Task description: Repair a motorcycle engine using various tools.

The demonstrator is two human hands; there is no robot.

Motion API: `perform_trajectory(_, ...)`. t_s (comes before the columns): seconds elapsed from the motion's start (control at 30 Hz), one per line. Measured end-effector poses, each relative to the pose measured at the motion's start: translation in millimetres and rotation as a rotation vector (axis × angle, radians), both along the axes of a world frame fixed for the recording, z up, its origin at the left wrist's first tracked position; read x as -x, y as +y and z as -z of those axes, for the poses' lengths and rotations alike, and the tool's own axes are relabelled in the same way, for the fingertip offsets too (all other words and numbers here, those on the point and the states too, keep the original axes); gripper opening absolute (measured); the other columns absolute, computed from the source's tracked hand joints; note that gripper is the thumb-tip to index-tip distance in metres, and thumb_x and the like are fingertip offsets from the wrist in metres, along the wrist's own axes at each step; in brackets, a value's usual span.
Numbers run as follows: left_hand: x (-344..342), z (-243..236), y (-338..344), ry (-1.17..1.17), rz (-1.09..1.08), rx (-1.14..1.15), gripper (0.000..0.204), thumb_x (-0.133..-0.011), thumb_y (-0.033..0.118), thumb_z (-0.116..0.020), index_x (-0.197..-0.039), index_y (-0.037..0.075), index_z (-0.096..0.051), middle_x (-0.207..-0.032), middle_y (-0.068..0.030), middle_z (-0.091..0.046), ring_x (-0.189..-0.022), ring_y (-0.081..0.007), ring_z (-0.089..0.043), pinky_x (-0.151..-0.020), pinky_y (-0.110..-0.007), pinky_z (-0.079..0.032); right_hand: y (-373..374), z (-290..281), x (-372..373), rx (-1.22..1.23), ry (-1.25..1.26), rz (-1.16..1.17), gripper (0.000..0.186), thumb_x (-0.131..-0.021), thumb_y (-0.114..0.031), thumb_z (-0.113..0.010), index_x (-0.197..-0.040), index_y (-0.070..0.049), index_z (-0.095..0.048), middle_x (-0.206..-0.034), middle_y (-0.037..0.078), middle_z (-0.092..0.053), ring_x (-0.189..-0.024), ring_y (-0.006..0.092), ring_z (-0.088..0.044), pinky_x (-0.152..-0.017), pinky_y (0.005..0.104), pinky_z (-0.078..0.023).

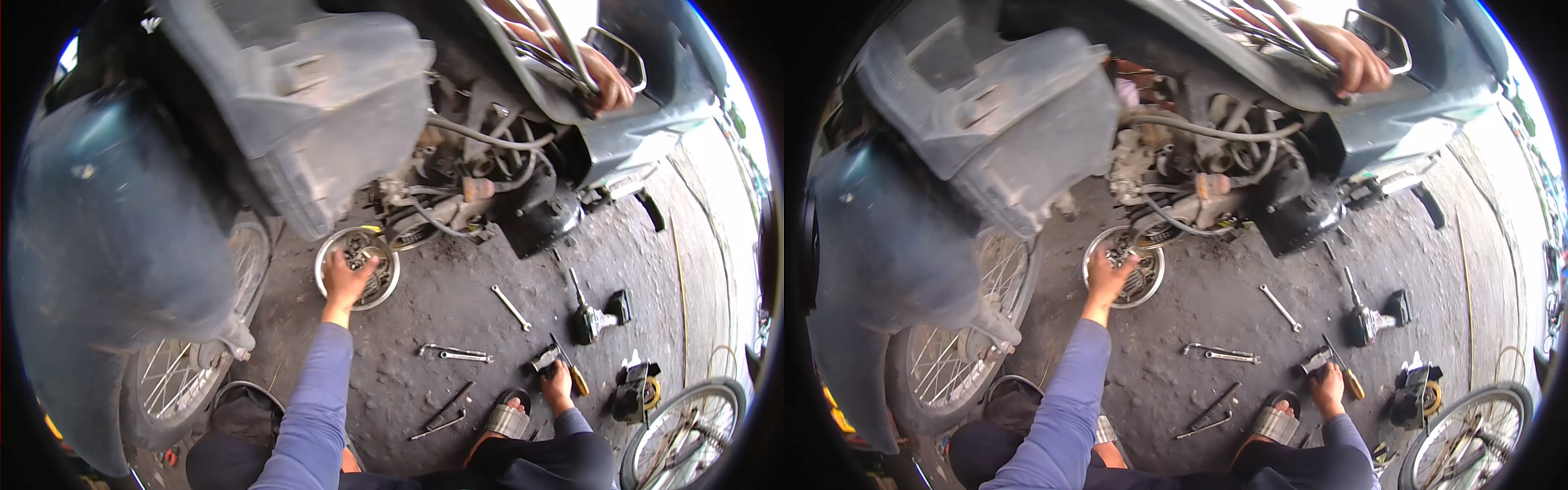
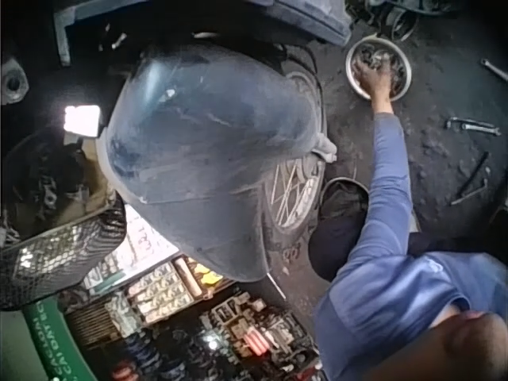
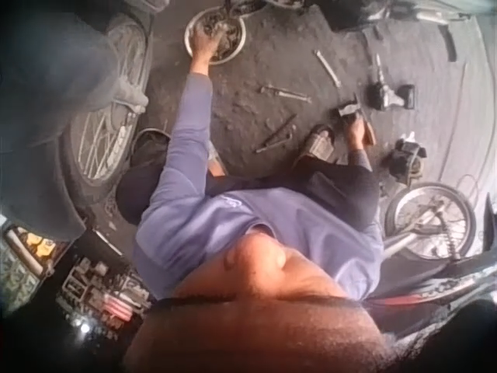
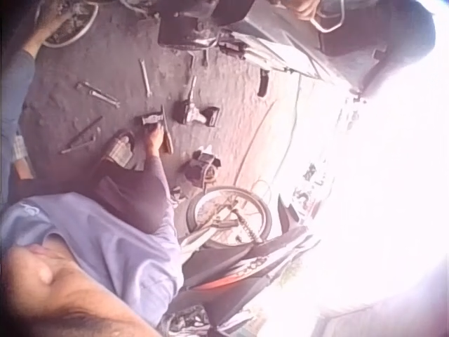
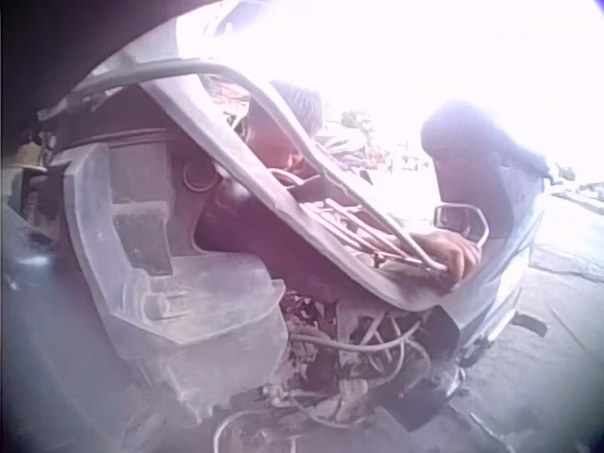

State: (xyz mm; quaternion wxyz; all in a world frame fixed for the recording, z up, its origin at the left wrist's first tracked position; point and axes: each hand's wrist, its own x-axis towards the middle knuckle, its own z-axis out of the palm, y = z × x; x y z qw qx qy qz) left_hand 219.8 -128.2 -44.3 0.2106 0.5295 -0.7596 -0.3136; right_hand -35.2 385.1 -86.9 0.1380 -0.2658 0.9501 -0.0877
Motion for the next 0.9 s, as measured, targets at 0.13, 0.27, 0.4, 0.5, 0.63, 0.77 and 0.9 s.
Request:
perform_trajectory(0.13, 22.0, -87.9, 16.8, 1.036, 0.405, -0.178, 0.121, -0.058, 0.059, -0.083, -0.146, 0.004, -0.023, -0.143, -0.0197, -0.037, -0.132, -0.0344, -0.037, -0.108, -0.046, -0.031, -20.3, -4.0, -0.8, -0.006, -0.069, 0.177, 0.027, -0.074, -0.019, -0.060, -0.091, 0.002, -0.057, -0.094, 0.023, -0.063, -0.096, 0.0407, -0.059, -0.084, 0.0472, -0.047)
perform_trajectory(0.27, 50.7, -132.8, 0.3, 0.660, 0.558, -0.081, 0.113, -0.056, 0.032, -0.090, -0.140, -0.003, -0.024, -0.132, -0.0217, -0.047, -0.120, -0.0285, -0.050, -0.103, -0.036, -0.040, -50.3, -42.0, 8.7, 0.203, -0.245, 0.109, 0.026, -0.070, -0.016, -0.061, -0.080, 0.008, -0.061, -0.065, 0.026, -0.061, -0.070, 0.0409, -0.065, -0.067, 0.0443, -0.051)
perform_trajectory(0.4, 50.2, -148.4, 7.7, 0.728, 0.540, -0.023, 0.082, -0.062, 0.007, -0.076, -0.133, -0.004, -0.035, -0.124, -0.0176, -0.053, -0.112, -0.0257, -0.054, -0.099, -0.035, -0.042, -120.3, -100.2, -1.9, 0.281, -0.690, 0.290, 0.022, -0.075, -0.016, -0.065, -0.086, 0.002, -0.062, -0.059, 0.010, -0.057, -0.055, 0.0172, -0.060, -0.050, 0.0353, -0.049)
perform_trajectory(0.5, 54.1, -141.6, 2.9, 0.744, 0.602, 0.046, 0.079, -0.062, 0.005, -0.071, -0.133, -0.003, -0.037, -0.123, -0.0169, -0.053, -0.111, -0.0259, -0.054, -0.100, -0.035, -0.039, -156.2, -98.7, -9.2, 0.531, -0.982, 0.406, 0.023, -0.078, -0.016, -0.069, -0.093, -0.001, -0.059, -0.061, 0.003, -0.053, -0.048, 0.0121, -0.050, -0.042, 0.0305, -0.041)
perform_trajectory(0.63, 54.9, -144.2, 11.7, 0.654, 0.511, 0.214, 0.078, -0.063, 0.004, -0.071, -0.132, -0.004, -0.037, -0.125, -0.0167, -0.052, -0.113, -0.0255, -0.053, -0.102, -0.034, -0.038, -206.6, -94.8, -8.3, 0.487, -1.074, 0.353, 0.019, -0.080, -0.014, -0.070, -0.081, -0.005, -0.053, -0.059, 0.001, -0.049, -0.045, 0.0118, -0.046, -0.040, 0.0297, -0.039)
perform_trajectory(0.77, 44.1, -157.2, 10.8, 0.661, 0.550, -0.113, 0.074, -0.066, 0.005, -0.073, -0.131, -0.005, -0.038, -0.122, -0.0142, -0.054, -0.108, -0.0227, -0.056, -0.099, -0.033, -0.041, -277.2, -67.0, -38.0, 1.061, -1.335, 0.586, 0.016, -0.086, -0.014, -0.062, -0.081, -0.006, -0.049, -0.058, 0.002, -0.047, -0.048, 0.0137, -0.049, -0.041, 0.0314, -0.042)
perform_trajectory(0.9, 51.2, -166.3, 16.6, 0.582, 0.586, 0.023, 0.071, -0.065, 0.006, -0.075, -0.127, -0.004, -0.043, -0.118, -0.0141, -0.057, -0.104, -0.0226, -0.057, -0.095, -0.033, -0.043, -316.3, -79.1, -40.0, 1.102, -1.338, 0.310, 0.015, -0.086, -0.015, -0.060, -0.081, -0.004, -0.050, -0.054, 0.001, -0.047, -0.040, 0.0130, -0.046, -0.037, 0.0311, -0.039)
